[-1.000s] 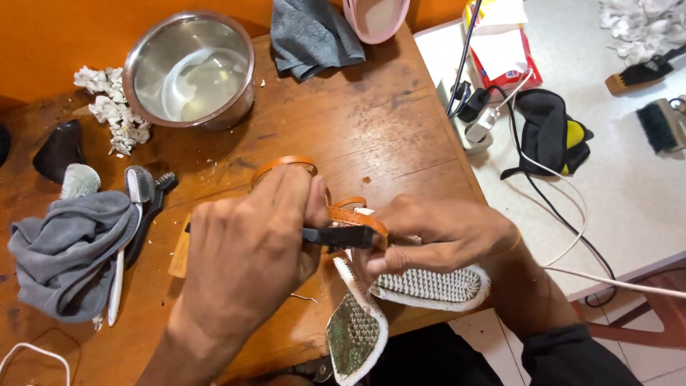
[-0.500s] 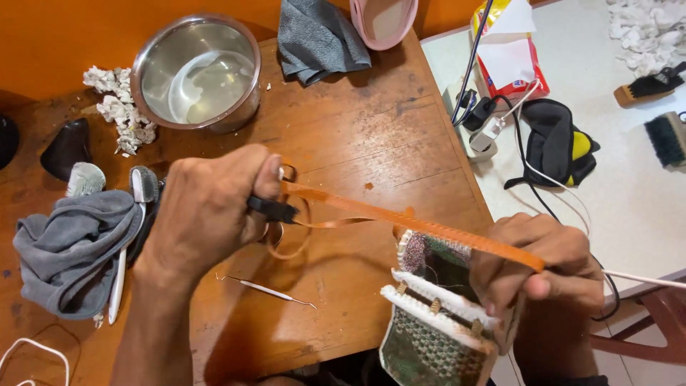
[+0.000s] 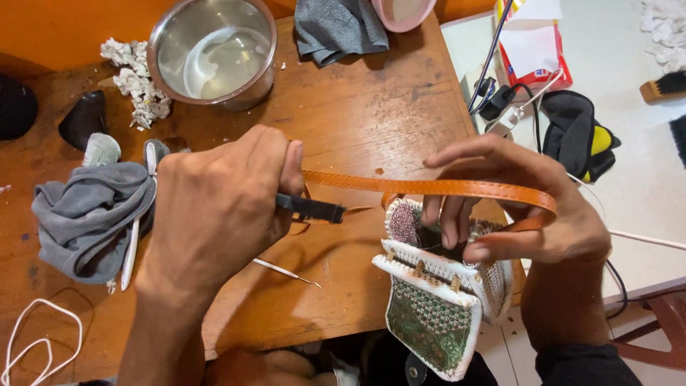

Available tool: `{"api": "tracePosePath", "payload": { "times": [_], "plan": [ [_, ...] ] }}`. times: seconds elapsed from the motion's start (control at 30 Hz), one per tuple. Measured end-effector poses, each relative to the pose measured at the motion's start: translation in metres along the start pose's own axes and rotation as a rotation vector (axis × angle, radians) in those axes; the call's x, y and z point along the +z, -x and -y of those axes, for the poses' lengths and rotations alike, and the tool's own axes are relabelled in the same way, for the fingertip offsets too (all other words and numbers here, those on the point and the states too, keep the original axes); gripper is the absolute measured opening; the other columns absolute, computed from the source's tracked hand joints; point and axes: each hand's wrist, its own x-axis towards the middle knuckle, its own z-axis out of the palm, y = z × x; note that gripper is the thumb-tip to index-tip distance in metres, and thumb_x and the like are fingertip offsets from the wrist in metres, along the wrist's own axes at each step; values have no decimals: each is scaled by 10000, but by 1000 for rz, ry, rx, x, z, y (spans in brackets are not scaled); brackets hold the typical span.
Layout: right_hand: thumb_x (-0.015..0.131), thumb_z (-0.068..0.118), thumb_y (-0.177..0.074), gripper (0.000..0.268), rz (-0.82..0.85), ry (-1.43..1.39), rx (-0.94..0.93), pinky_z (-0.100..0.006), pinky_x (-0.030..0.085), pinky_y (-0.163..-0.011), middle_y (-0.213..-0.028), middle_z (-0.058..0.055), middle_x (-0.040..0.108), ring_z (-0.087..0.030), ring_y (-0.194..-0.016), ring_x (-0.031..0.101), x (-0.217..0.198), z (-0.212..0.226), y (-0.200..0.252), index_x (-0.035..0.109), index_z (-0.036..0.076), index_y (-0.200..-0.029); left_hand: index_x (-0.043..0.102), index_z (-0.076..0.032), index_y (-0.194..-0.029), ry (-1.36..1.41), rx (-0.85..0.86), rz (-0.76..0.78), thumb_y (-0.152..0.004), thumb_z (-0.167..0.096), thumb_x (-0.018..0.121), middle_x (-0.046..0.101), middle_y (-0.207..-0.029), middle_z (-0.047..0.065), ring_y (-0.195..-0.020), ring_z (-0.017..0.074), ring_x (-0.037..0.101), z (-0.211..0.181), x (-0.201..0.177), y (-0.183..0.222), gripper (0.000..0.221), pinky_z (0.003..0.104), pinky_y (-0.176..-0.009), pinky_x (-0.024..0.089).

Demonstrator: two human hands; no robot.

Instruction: Cleaning the exterior of a woven bag using a spray cleaner and a small brush on a workbench.

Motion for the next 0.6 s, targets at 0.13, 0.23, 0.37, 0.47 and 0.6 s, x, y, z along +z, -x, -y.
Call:
{"api": "tracePosePath", "payload": {
  "times": [0.13, 0.23, 0.37, 0.47, 0.6],
  "plan": [
    [871, 51, -496, 914, -161, 240, 167, -259, 642, -596, -1095, -199, 751, -191, -731, 757, 20, 40, -12, 521, -48, -1334, 561, -92, -777, -68, -13, -68, -1081, -91, 603, 552, -646, -6, -371, 91, 323, -5, 7, -1, 307, 287, -342, 269],
    [836, 297, -576, 907, 13, 326, 70, -316, 645, -754, -1048, -145, 780, -206, -837, 799, 11, 41, -14, 515, -63, -1345, 558, -97, -789, -106, -49, -83, -1090, -111, 620, 548, -672, -5, -394, 107, 368, -7, 7, 1, 307, 305, -378, 287],
    [780, 207, -677, 506, 41, 521, 145, -239, 348, -364, -522, 13, 686, -82, -374, 463, 10, 37, -13, 720, 41, -1151, 565, -92, -805, -88, -54, -122, -1058, -68, 636, 544, -694, -5, -415, 94, 341, -1, 10, 5, 264, 301, -389, 277],
    [694, 82, -785, 417, 8, 517, 139, -226, 346, -342, -496, 17, 643, -65, -361, 508, 6, 27, -8, 678, 32, -1199, 560, -43, -815, 12, -71, -143, -1051, -27, 604, 513, -717, 33, -406, 125, 324, 1, 10, 5, 240, 330, -381, 289],
    [581, 87, -895, 438, -85, 452, 110, -176, 410, -320, -480, 31, 597, -54, -377, 565, -1, 12, -2, 539, 26, -1326, 528, -45, -780, 97, -64, -156, -1074, -24, 576, 479, -665, 25, -390, 122, 273, 3, 17, 5, 299, 308, -356, 263]
  ]
}}
